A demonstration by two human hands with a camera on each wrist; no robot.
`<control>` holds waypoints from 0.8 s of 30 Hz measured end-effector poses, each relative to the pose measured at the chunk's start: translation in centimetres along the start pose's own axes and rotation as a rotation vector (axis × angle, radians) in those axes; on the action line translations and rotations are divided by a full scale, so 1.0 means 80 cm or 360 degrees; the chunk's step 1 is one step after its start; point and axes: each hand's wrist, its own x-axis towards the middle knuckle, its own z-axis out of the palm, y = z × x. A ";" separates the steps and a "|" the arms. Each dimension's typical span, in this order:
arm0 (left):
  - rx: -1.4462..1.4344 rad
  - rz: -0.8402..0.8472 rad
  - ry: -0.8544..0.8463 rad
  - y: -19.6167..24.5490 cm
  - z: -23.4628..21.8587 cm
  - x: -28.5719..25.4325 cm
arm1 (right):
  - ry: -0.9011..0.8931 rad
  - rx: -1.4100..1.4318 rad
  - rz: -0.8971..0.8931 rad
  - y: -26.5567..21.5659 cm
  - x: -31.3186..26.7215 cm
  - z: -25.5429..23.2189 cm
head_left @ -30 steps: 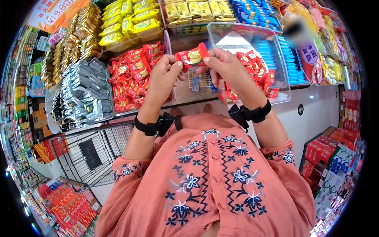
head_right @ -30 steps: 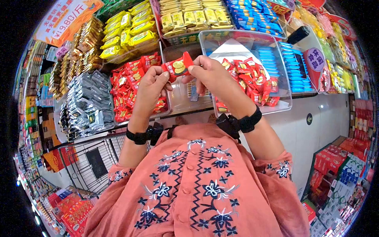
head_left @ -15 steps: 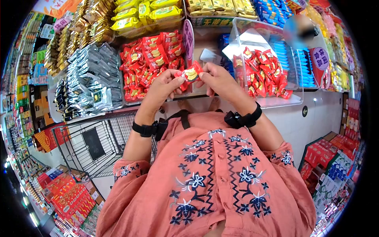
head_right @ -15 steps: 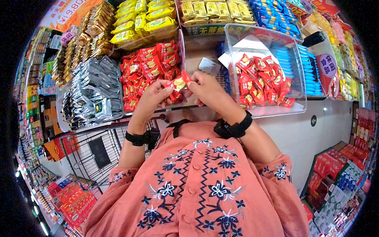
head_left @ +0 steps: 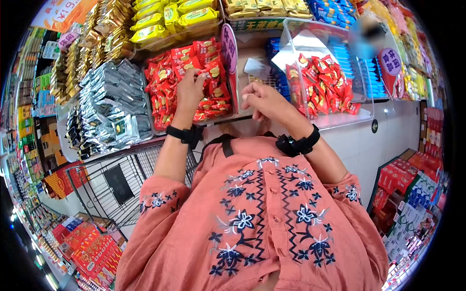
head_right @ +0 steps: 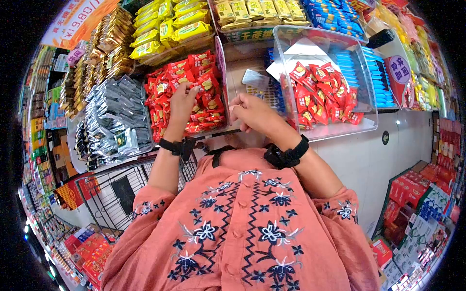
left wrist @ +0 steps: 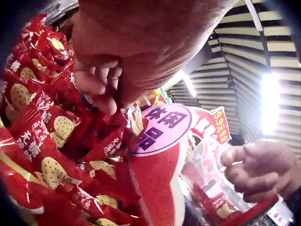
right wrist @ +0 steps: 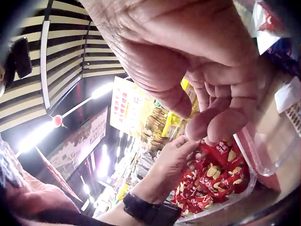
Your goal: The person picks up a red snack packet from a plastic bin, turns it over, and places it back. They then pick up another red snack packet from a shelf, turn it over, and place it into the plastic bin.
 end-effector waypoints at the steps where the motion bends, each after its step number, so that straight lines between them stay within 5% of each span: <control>1: 0.0250 0.0108 0.0053 0.003 0.002 -0.001 | -0.0015 0.0008 0.0016 0.000 -0.001 -0.002; 6: 0.0747 0.0331 0.0122 0.017 0.000 -0.004 | -0.0038 0.0003 -0.0019 -0.012 -0.022 -0.007; 11: 0.0658 0.0087 0.0160 0.050 -0.015 -0.013 | -0.0074 0.0099 -0.0128 -0.047 -0.068 -0.025; 14: 0.0240 0.0176 0.0133 0.049 -0.013 -0.010 | -0.0009 0.0085 -0.0296 -0.073 -0.105 -0.067; 18: -0.0449 0.0048 -0.0074 0.120 -0.012 -0.022 | 0.0391 -0.0075 -0.0602 -0.103 -0.134 -0.149; 24: -0.0889 -0.0016 -0.0301 0.210 0.016 -0.048 | 0.0569 -0.0785 -0.0492 -0.089 -0.091 -0.262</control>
